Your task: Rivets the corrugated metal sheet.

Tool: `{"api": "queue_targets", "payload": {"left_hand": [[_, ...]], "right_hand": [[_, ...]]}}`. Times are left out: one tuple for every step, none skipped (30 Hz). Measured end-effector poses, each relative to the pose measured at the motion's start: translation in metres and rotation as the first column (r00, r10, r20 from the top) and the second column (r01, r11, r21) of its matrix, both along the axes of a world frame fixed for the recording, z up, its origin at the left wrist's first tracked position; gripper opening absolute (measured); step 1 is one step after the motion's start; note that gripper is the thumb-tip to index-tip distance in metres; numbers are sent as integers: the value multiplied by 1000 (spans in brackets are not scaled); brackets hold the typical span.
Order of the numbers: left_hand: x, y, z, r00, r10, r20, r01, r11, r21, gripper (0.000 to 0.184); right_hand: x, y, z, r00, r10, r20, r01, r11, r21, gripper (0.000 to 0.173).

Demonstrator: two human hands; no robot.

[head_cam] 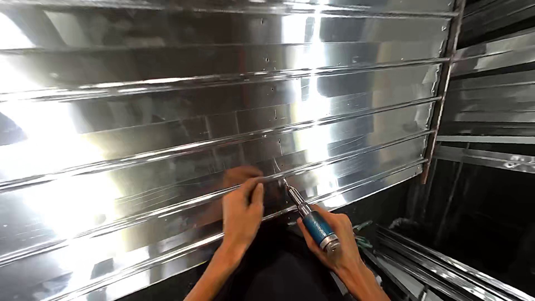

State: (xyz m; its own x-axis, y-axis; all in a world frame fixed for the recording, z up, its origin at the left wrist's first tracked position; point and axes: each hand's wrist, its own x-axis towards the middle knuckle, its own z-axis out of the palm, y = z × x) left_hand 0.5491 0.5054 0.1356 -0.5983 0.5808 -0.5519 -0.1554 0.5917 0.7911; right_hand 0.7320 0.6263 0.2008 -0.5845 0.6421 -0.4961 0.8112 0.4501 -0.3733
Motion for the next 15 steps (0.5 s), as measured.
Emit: {"api": "queue_targets", "payload": {"left_hand": [[-14, -7, -1, 997, 37, -64, -36, 999, 21, 25], [-29, -13, 0, 994, 69, -83, -65, 997, 45, 26], [-44, -19, 1, 991, 105, -79, -100, 993, 67, 26], [-56, -22, 2, 982, 174, -68, -168, 982, 83, 25], [-67, -25, 3, 972, 232, -50, -226, 970, 90, 24], [-77, -28, 4, 962, 272, -34, -269, 959, 90, 24], [-84, -30, 5, 951, 307, -29, -303, 949, 91, 24], [-88, -32, 4, 941, 335, -42, -329, 939, 100, 24], [-91, -33, 3, 932, 356, -67, -347, 931, 114, 24], [-92, -33, 2, 922, 377, -93, -365, 923, 124, 24], [-91, -33, 0, 906, 414, -90, -400, 906, 137, 24], [-90, -32, 0, 888, 457, -45, -446, 883, 148, 24], [-86, -30, 1, 864, 503, 37, -502, 851, 155, 24], [-83, -27, 4, 820, 555, 143, -572, 808, 145, 23], [-80, -23, 10, 749, 607, 267, -649, 752, 112, 22]], "right_hand": [[-3, 3, 2, 1000, 0, 17, 1, 1000, -23, 25], [-7, 8, 4, 999, -4, 33, 6, 999, -49, 26], [-9, 13, 6, 999, -8, 44, 12, 997, -82, 27], [-12, 18, 9, 999, -8, 52, 14, 992, -124, 27], [-14, 23, 10, 998, 4, 58, 6, 987, -162, 26], [-17, 29, 10, 997, 29, 71, -15, 981, -194, 26], [-20, 33, 11, 993, 66, 98, -44, 976, -214, 26], [-24, 37, 12, 982, 118, 151, -82, 971, -223, 27], [-31, 42, 16, 957, 185, 225, -133, 965, -227, 29], [-41, 48, 20, 914, 260, 311, -190, 953, -238, 34], [-53, 54, 23, 869, 320, 378, -224, 935, -276, 43], [-62, 58, 24, 844, 348, 408, -221, 919, -327, 47], [-65, 60, 22, 867, 333, 371, -207, 917, -341, 45], [-64, 58, 18, 907, 291, 305, -189, 928, -321, 38], [-63, 54, 14, 932, 265, 249, -192, 940, -282, 30]]}}
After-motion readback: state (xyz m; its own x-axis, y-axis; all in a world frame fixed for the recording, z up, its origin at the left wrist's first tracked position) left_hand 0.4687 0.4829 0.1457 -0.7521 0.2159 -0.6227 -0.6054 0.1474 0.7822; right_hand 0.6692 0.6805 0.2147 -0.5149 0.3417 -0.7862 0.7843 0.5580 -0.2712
